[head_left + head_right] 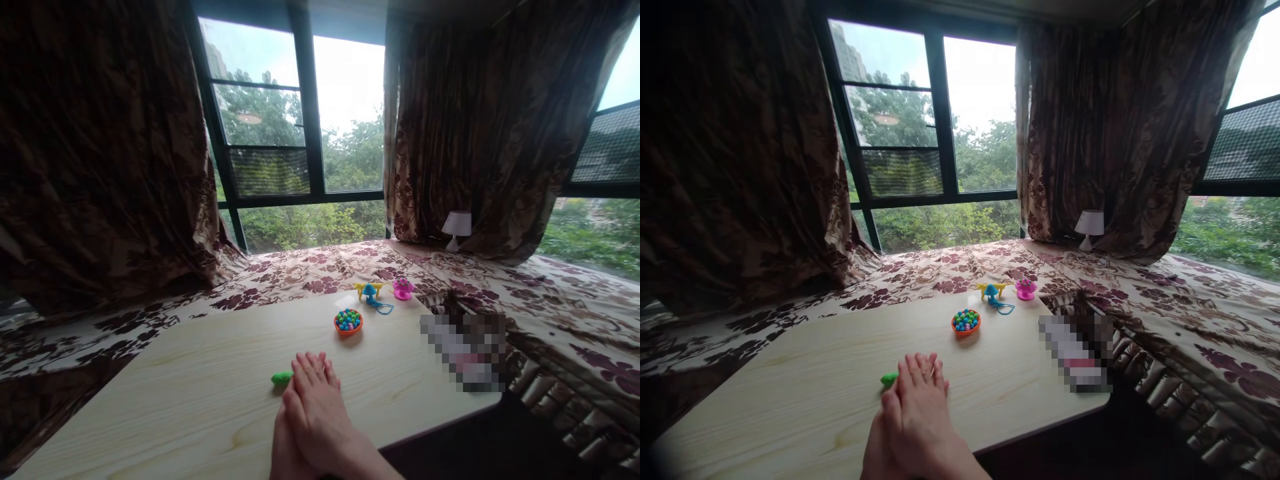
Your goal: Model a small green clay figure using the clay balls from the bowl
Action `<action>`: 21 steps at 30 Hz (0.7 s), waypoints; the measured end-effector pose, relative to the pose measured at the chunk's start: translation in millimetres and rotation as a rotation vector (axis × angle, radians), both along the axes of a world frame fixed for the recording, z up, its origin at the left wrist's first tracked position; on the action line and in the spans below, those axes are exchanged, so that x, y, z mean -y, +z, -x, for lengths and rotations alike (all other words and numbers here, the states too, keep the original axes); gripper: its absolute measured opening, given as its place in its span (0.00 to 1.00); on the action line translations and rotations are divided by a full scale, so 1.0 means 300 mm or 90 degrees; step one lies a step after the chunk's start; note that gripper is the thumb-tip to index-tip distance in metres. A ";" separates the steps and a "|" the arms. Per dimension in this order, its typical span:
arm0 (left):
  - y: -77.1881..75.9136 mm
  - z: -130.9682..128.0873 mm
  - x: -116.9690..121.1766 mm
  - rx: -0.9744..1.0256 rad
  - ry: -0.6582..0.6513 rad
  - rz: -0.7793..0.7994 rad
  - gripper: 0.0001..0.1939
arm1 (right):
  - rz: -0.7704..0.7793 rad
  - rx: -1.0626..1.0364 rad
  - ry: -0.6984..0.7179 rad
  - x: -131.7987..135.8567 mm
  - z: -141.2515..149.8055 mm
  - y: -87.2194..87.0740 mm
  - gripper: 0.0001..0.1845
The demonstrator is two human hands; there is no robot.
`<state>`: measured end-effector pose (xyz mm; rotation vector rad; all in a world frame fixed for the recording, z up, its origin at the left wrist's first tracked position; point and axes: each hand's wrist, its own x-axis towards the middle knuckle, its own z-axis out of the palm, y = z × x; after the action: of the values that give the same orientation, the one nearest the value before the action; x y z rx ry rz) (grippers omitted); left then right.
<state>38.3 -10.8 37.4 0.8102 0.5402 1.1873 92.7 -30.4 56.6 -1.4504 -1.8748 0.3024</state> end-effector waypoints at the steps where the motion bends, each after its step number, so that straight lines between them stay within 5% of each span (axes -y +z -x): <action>1: 0.007 0.001 -0.005 0.022 -0.035 0.014 0.26 | 0.005 -0.006 -0.034 -0.010 -0.010 0.012 0.26; 9: 0.002 0.010 0.015 0.262 -0.043 0.036 0.22 | -0.042 0.016 0.057 0.057 0.015 -0.054 0.29; 15: 0.007 -0.001 -0.008 0.333 -0.222 0.030 0.25 | 0.026 -0.004 -0.122 -0.045 -0.022 0.010 0.24; 18: 0.004 0.022 -0.021 0.331 -0.266 0.037 0.26 | 0.003 0.035 -0.064 0.009 -0.047 -0.031 0.25; 21: -0.025 0.036 -0.011 0.310 -0.223 0.005 0.25 | -0.045 0.055 0.040 0.071 -0.017 -0.059 0.28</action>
<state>27.5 -7.4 29.8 0.5507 0.0000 1.0061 97.9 -51.9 38.9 -1.3788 -1.9822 0.2035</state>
